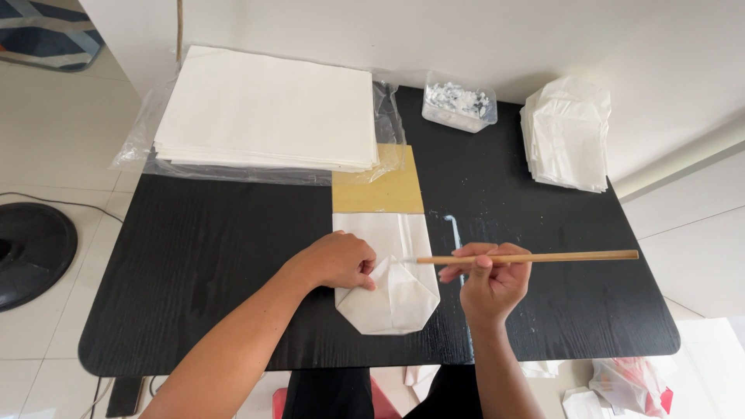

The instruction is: Folding paper and applying glue with a brush to assemble the bottom of a paper bag.

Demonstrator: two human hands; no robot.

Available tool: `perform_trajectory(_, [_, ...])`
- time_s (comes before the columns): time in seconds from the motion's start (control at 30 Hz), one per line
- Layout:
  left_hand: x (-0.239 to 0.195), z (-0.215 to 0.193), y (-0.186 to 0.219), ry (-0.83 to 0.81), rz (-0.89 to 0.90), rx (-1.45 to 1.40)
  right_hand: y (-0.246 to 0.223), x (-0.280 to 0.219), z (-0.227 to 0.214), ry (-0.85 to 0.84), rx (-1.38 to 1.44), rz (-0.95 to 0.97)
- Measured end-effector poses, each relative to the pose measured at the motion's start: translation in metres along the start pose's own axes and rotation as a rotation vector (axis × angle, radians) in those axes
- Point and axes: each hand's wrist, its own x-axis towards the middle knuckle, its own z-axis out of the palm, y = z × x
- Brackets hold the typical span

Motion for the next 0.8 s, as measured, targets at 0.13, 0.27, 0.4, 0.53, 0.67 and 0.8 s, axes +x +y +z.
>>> perform_trajectory(0.13, [0.0, -0.002, 0.001, 0.003, -0.007, -0.007, 0.003, -0.008, -0.005, -0.018, 0.064, 0.032])
perform_trajectory(0.27, [-0.004, -0.006, 0.006, -0.03, -0.036, -0.014, 0.022, -0.022, -0.005, -0.048, 0.107, 0.097])
perform_trajectory(0.4, [0.007, 0.002, -0.007, -0.11, -0.035, 0.043, 0.014, -0.012, 0.002, -0.149, 0.059, 0.101])
perform_trajectory(0.53, [-0.002, -0.01, 0.006, -0.063, -0.049, -0.024, 0.04, -0.007, 0.005, -0.106, 0.08, 0.086])
perform_trajectory(0.67, [-0.002, -0.01, 0.007, -0.057, -0.059, -0.033, 0.039, 0.004, 0.009, -0.091, 0.085, 0.048])
perform_trajectory(0.8, [0.0, -0.004, 0.0, -0.042, -0.045, -0.03, 0.03, 0.005, 0.008, -0.032, 0.081, 0.005])
